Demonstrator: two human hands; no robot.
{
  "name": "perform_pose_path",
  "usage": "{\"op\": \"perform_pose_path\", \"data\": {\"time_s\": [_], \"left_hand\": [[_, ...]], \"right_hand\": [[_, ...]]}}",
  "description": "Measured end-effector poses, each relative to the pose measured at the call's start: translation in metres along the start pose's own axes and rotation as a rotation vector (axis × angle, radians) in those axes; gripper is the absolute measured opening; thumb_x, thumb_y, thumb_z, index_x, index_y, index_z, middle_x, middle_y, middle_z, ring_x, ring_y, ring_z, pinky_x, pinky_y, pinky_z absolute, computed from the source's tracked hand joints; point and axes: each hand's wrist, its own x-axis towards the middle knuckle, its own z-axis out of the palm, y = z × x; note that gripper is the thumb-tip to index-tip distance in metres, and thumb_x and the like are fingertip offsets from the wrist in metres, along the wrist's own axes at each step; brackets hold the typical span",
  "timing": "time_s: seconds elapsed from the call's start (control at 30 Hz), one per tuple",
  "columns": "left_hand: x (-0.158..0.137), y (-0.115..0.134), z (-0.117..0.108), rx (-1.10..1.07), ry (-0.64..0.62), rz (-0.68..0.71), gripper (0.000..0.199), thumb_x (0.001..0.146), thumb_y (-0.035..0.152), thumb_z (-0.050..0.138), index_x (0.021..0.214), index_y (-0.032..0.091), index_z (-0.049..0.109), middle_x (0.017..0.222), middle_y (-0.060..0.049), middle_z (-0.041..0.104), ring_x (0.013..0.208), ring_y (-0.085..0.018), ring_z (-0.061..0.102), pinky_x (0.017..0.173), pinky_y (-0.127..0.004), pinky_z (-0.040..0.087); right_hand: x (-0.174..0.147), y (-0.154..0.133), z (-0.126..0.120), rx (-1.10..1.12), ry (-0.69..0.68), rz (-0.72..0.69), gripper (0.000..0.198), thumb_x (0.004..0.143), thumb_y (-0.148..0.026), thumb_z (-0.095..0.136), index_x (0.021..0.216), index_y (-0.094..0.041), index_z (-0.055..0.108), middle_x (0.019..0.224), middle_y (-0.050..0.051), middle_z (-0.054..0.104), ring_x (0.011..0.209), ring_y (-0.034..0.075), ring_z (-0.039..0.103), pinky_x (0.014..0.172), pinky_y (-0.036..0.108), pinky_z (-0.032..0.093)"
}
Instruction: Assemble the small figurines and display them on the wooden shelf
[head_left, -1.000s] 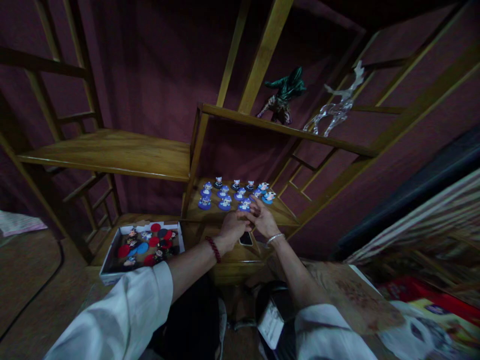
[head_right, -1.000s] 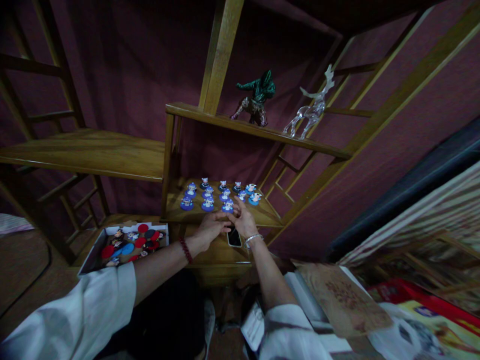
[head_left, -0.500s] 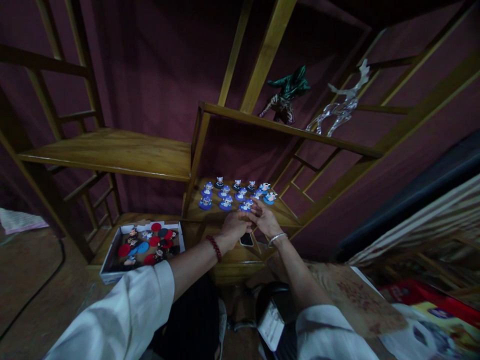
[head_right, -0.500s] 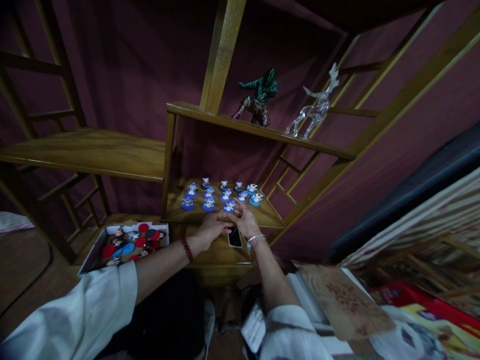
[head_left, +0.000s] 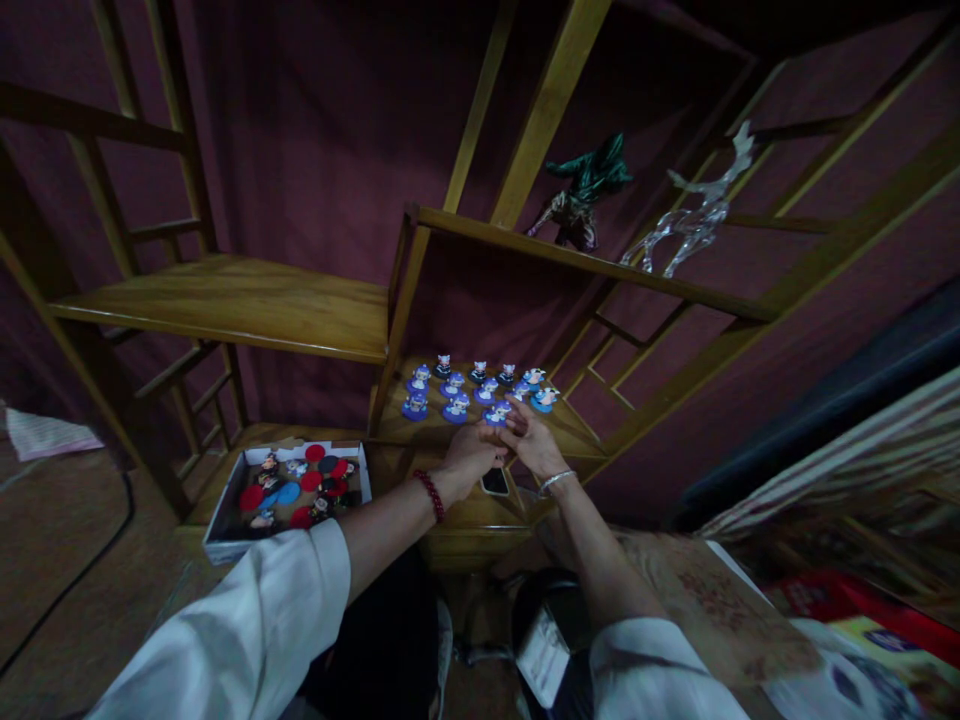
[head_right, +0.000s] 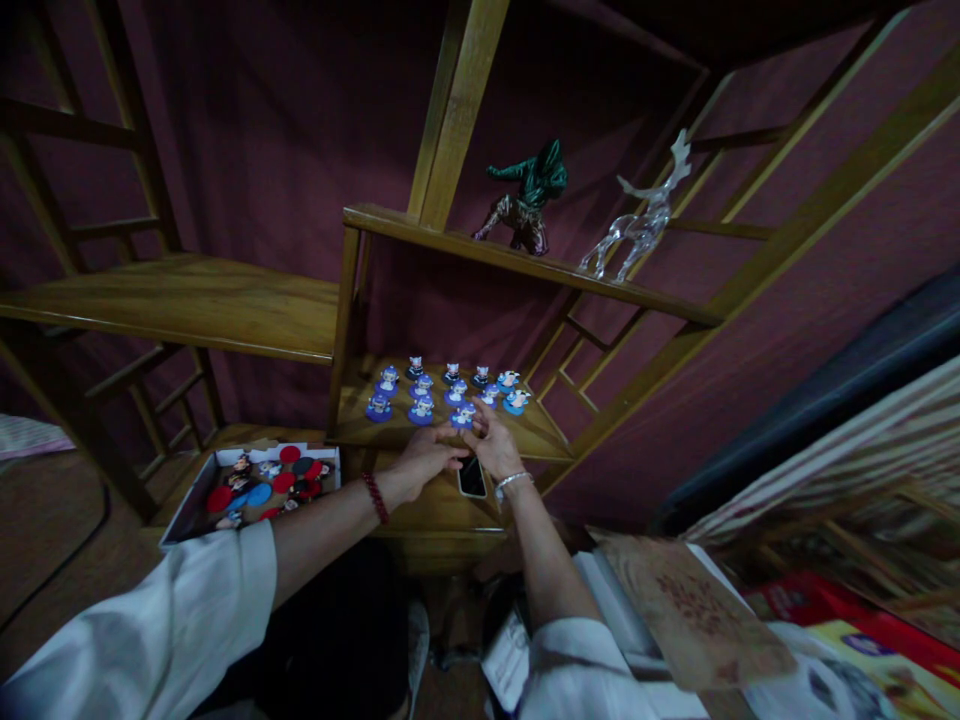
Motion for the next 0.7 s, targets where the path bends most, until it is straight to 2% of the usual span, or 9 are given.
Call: {"op": "perform_pose_path", "data": {"time_s": [0.1,0.33,0.53,0.7], "left_hand": [[-0.002,0.000,0.000,-0.012,0.013,-0.001,0.029,0.067,0.000,0.056,0.090,0.015,0.066,0.110,-0.007,0.060,0.080,-0.011,0.060,0.061,-0.017,0.047],[-0.005,-0.002,-0.001,-0.002,0.045,-0.001,0.033,0.068,0.001,0.053,0.096,0.013,0.063,0.134,-0.009,0.042,0.082,-0.013,0.061,0.063,-0.019,0.048],[0.003,-0.017,-0.005,0.107,0.062,0.061,0.034,0.065,0.001,0.053,0.095,0.013,0.063,0.136,-0.008,0.039,0.085,-0.015,0.061,0.065,-0.021,0.048],[0.006,-0.026,-0.008,0.103,0.052,0.071,0.034,0.065,0.002,0.052,0.094,0.014,0.064,0.137,-0.009,0.038,0.074,-0.012,0.061,0.062,-0.022,0.048]], "right_hand": [[0.000,0.002,0.000,0.004,0.004,-0.019,0.068,0.062,-0.039,0.064,0.124,-0.021,0.043,0.104,0.007,0.058,0.100,0.020,0.056,0.094,0.038,0.042],[-0.006,0.007,-0.002,-0.004,0.041,-0.041,0.064,0.065,-0.041,0.065,0.123,-0.021,0.045,0.107,0.007,0.059,0.103,0.021,0.055,0.095,0.039,0.041],[-0.009,0.011,-0.003,0.038,0.087,-0.036,0.055,0.068,-0.042,0.063,0.116,-0.019,0.050,0.105,0.008,0.061,0.101,0.020,0.057,0.096,0.040,0.040],[-0.013,0.012,-0.002,0.042,0.119,-0.039,0.051,0.069,-0.042,0.062,0.112,-0.017,0.053,0.107,0.010,0.061,0.101,0.021,0.057,0.096,0.042,0.041]]}}
